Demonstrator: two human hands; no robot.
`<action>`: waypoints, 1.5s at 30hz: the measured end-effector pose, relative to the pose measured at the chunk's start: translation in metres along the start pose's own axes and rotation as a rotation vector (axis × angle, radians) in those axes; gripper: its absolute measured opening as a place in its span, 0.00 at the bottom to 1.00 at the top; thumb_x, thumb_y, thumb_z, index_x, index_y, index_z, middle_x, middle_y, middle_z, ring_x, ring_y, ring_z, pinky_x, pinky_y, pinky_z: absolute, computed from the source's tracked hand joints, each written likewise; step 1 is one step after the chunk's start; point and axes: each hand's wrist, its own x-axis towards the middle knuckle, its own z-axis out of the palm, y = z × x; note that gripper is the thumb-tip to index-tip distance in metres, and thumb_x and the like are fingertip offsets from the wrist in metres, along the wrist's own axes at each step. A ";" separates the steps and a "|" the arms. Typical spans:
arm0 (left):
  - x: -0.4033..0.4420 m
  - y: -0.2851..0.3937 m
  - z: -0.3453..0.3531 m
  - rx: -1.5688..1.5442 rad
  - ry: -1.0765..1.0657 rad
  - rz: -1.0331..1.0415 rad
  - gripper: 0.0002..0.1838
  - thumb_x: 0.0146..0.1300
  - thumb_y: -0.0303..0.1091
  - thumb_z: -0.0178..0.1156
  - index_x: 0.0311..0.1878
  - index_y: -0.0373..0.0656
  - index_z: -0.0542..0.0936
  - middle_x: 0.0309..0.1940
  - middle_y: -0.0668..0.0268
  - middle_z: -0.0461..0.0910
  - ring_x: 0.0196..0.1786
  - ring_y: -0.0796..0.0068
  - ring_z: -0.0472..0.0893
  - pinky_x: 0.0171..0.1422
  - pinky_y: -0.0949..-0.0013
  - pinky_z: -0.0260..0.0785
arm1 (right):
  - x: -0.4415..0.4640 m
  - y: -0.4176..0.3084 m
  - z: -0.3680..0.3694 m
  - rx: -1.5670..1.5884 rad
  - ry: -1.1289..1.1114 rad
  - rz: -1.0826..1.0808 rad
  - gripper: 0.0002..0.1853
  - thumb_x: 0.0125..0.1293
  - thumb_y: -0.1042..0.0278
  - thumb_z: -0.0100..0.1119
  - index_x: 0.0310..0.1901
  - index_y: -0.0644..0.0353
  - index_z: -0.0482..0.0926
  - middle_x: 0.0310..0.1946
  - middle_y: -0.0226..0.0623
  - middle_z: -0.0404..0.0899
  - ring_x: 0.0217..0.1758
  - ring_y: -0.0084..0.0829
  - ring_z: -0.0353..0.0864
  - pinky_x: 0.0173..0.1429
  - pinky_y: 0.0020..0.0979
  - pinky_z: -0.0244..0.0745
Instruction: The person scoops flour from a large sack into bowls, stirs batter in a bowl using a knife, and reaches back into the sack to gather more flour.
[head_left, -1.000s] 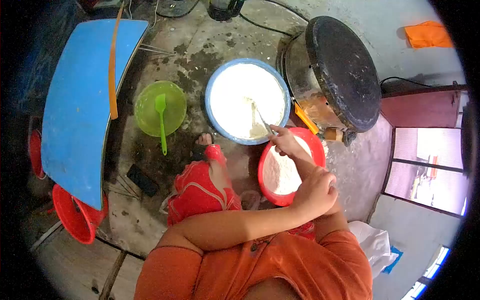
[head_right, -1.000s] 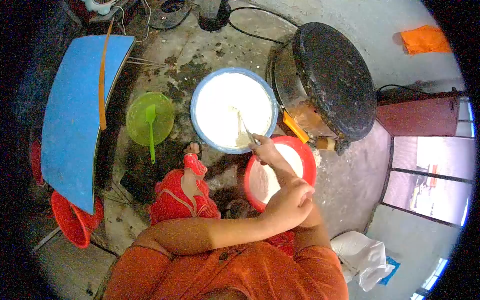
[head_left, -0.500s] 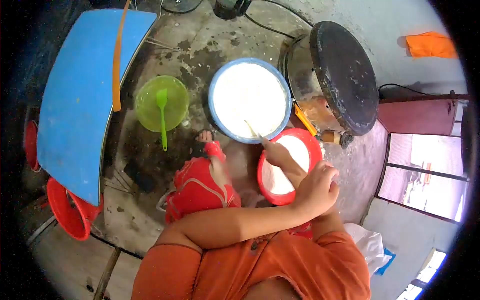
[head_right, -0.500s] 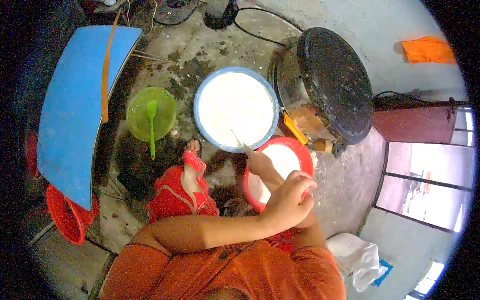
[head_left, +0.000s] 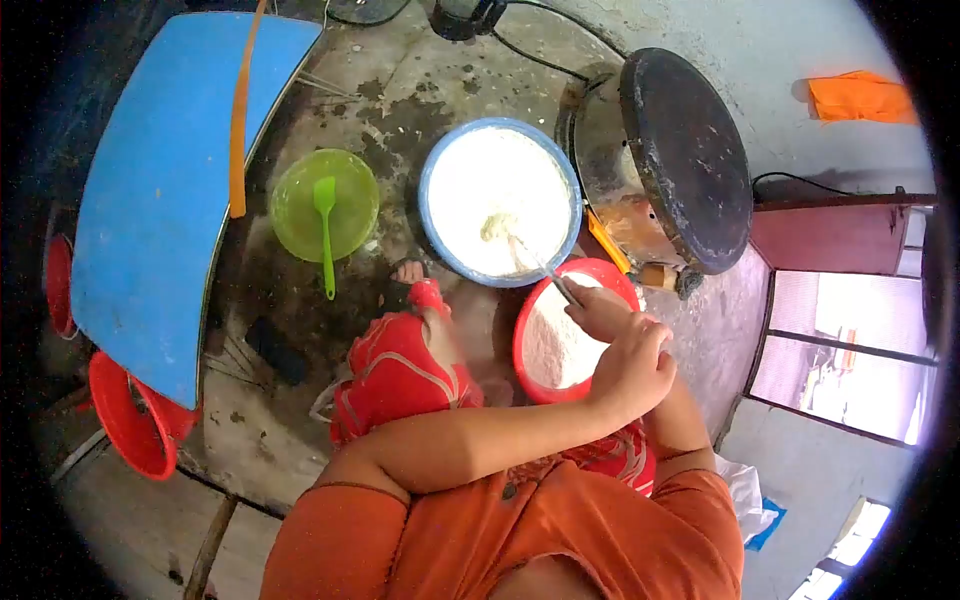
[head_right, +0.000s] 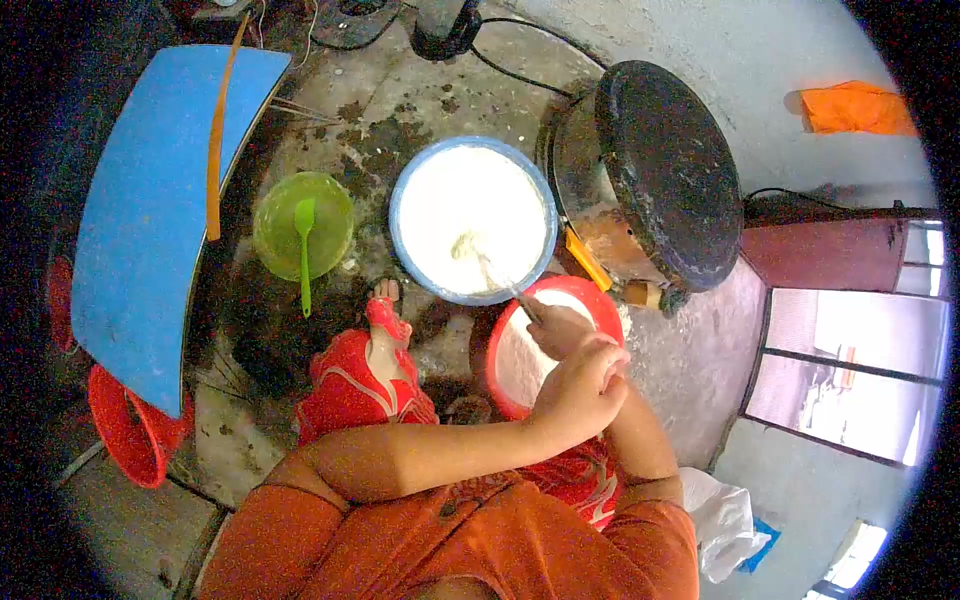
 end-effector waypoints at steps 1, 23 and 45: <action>0.000 -0.001 0.001 0.000 0.001 -0.001 0.11 0.55 0.26 0.56 0.42 0.37 0.74 0.42 0.55 0.73 0.44 0.56 0.76 0.48 0.62 0.70 | 0.001 -0.012 0.001 -0.057 -0.119 0.096 0.25 0.62 0.65 0.50 0.63 0.50 0.65 0.30 0.49 0.78 0.33 0.49 0.78 0.41 0.48 0.69; -0.004 -0.003 0.006 -0.092 0.103 0.149 0.10 0.55 0.22 0.54 0.42 0.37 0.73 0.43 0.55 0.73 0.46 0.54 0.76 0.50 0.62 0.69 | 0.009 -0.006 0.013 -0.099 -0.014 -0.009 0.31 0.54 0.71 0.54 0.63 0.48 0.66 0.27 0.46 0.77 0.30 0.46 0.77 0.37 0.43 0.70; -0.004 0.001 0.006 -0.093 0.073 0.084 0.10 0.54 0.22 0.54 0.41 0.36 0.75 0.42 0.57 0.72 0.45 0.60 0.76 0.47 0.67 0.70 | 0.022 -0.007 0.037 -0.052 -0.048 0.080 0.27 0.57 0.68 0.52 0.61 0.50 0.67 0.37 0.53 0.78 0.40 0.51 0.78 0.45 0.46 0.71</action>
